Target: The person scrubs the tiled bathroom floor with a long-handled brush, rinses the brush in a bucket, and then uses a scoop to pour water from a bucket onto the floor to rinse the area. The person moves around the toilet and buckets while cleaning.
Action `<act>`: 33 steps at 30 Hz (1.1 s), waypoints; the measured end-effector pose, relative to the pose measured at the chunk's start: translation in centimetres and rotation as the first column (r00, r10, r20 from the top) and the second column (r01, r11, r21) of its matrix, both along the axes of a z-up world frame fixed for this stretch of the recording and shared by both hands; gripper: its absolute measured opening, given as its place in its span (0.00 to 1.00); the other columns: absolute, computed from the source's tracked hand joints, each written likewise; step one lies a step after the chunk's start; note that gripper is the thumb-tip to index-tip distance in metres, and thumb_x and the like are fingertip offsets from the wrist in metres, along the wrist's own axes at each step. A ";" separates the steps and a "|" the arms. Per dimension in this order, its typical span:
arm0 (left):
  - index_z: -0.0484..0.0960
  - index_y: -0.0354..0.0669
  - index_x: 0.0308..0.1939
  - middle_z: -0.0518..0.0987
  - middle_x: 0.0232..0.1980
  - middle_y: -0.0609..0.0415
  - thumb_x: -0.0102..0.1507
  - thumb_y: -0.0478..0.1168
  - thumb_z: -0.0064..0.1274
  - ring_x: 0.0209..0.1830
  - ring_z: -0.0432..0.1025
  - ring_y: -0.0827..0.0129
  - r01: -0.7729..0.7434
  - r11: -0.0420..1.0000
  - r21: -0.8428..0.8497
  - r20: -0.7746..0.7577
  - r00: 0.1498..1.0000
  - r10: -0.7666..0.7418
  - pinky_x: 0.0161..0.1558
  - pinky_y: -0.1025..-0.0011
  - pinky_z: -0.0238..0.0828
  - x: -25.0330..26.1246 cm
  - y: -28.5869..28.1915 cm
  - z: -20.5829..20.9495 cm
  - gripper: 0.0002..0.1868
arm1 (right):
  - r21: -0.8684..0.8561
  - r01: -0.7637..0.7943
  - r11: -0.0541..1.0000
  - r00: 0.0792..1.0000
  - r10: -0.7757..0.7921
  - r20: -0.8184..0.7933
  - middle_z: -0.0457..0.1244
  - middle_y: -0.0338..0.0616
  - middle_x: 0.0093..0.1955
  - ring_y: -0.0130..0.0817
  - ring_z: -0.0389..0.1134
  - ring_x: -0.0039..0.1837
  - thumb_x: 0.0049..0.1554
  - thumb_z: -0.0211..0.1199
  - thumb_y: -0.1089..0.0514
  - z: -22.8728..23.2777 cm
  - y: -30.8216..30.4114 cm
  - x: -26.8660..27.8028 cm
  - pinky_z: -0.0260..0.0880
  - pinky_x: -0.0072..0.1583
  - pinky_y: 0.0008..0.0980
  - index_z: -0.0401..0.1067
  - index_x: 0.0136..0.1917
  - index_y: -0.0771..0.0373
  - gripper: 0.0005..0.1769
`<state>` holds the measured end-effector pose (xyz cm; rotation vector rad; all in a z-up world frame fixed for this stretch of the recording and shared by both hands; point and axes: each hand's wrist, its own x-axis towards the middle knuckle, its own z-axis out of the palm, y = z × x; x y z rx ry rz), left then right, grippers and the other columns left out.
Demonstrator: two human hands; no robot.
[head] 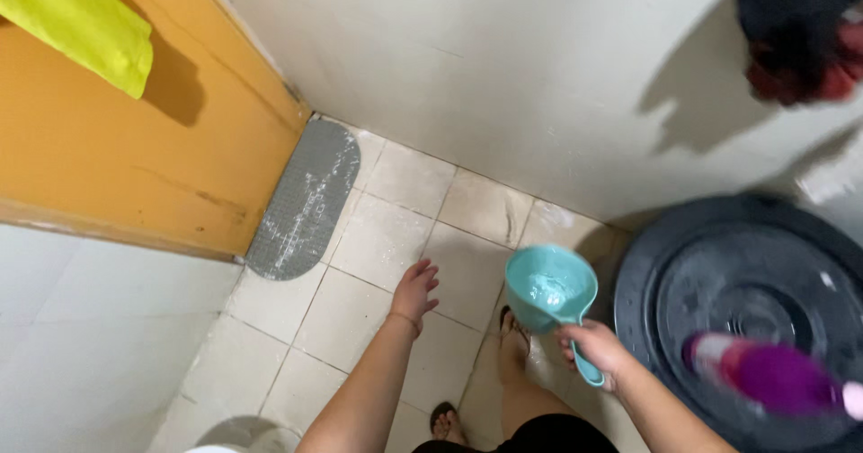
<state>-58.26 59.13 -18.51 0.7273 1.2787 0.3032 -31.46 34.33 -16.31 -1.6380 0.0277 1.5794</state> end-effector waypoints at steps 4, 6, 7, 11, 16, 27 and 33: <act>0.70 0.58 0.70 0.76 0.67 0.64 0.67 0.46 0.44 0.64 0.69 0.68 -0.126 0.992 -0.015 -0.076 0.989 0.125 0.57 0.58 0.68 0.5 2.1 -1.4 0.26 | -0.197 -0.103 0.975 0.990 0.081 -0.118 0.61 0.41 0.33 0.32 0.61 0.32 0.57 0.62 0.59 -2.9 6.0 4.4 0.61 0.33 0.34 0.69 0.41 0.65 0.07; 0.71 0.55 0.69 0.76 0.68 0.61 0.67 0.47 0.46 0.65 0.69 0.65 -0.201 0.980 0.000 -0.068 0.977 0.201 0.57 0.56 0.69 1.3 3.8 -1.3 0.25 | -0.205 -0.159 0.966 0.985 0.140 -0.103 0.61 0.42 0.32 0.33 0.61 0.31 0.57 0.62 0.59 -3.0 10.1 6.2 0.62 0.33 0.35 0.68 0.41 0.64 0.07; 0.71 0.54 0.69 0.76 0.68 0.59 0.67 0.47 0.46 0.65 0.68 0.64 -0.234 0.972 0.003 -0.066 0.970 0.234 0.57 0.56 0.69 1.3 4.3 -1.3 0.25 | -0.200 -0.184 0.962 0.982 0.171 -0.081 0.60 0.43 0.32 0.34 0.61 0.31 0.57 0.61 0.59 -2.9 12.5 7.0 0.62 0.33 0.36 0.69 0.40 0.65 0.07; 0.69 0.54 0.70 0.75 0.70 0.59 0.67 0.46 0.44 0.67 0.68 0.64 -0.337 0.941 0.019 0.026 0.941 0.336 0.59 0.55 0.69 1.7 7.1 -1.2 0.26 | -0.104 -0.257 0.961 0.966 0.254 -0.038 0.60 0.43 0.33 0.32 0.61 0.32 0.58 0.60 0.60 -1.5 21.6 9.2 0.63 0.33 0.35 0.68 0.41 0.65 0.06; 0.67 0.54 0.71 0.74 0.70 0.59 0.67 0.47 0.44 0.68 0.67 0.64 -0.374 0.927 0.032 0.047 0.927 0.373 0.60 0.54 0.67 1.5 10.4 -0.9 0.27 | 0.049 -0.281 0.958 0.956 0.284 -0.076 0.59 0.43 0.34 0.33 0.61 0.31 0.56 0.58 0.60 1.6 27.8 8.9 0.62 0.33 0.34 0.66 0.44 0.65 0.06; 0.68 0.54 0.70 0.75 0.69 0.60 0.66 0.48 0.44 0.66 0.68 0.66 -0.380 0.925 -0.002 0.043 0.924 0.380 0.58 0.56 0.68 -3.3 19.0 -2.0 0.27 | -0.089 -0.196 0.977 0.964 0.175 -0.200 0.60 0.39 0.34 0.30 0.60 0.32 0.56 0.58 0.61 0.7 30.7 3.1 0.60 0.34 0.31 0.68 0.50 0.65 0.09; 0.69 0.54 0.70 0.75 0.67 0.59 0.65 0.47 0.46 0.66 0.69 0.65 -0.432 0.902 -0.001 0.033 0.902 0.431 0.58 0.57 0.68 -7.8 22.8 -2.0 0.27 | -0.229 -0.296 0.927 0.946 0.251 -0.205 0.60 0.40 0.33 0.29 0.60 0.32 0.57 0.59 0.60 -1.7 38.7 0.2 0.61 0.34 0.30 0.64 0.46 0.63 0.06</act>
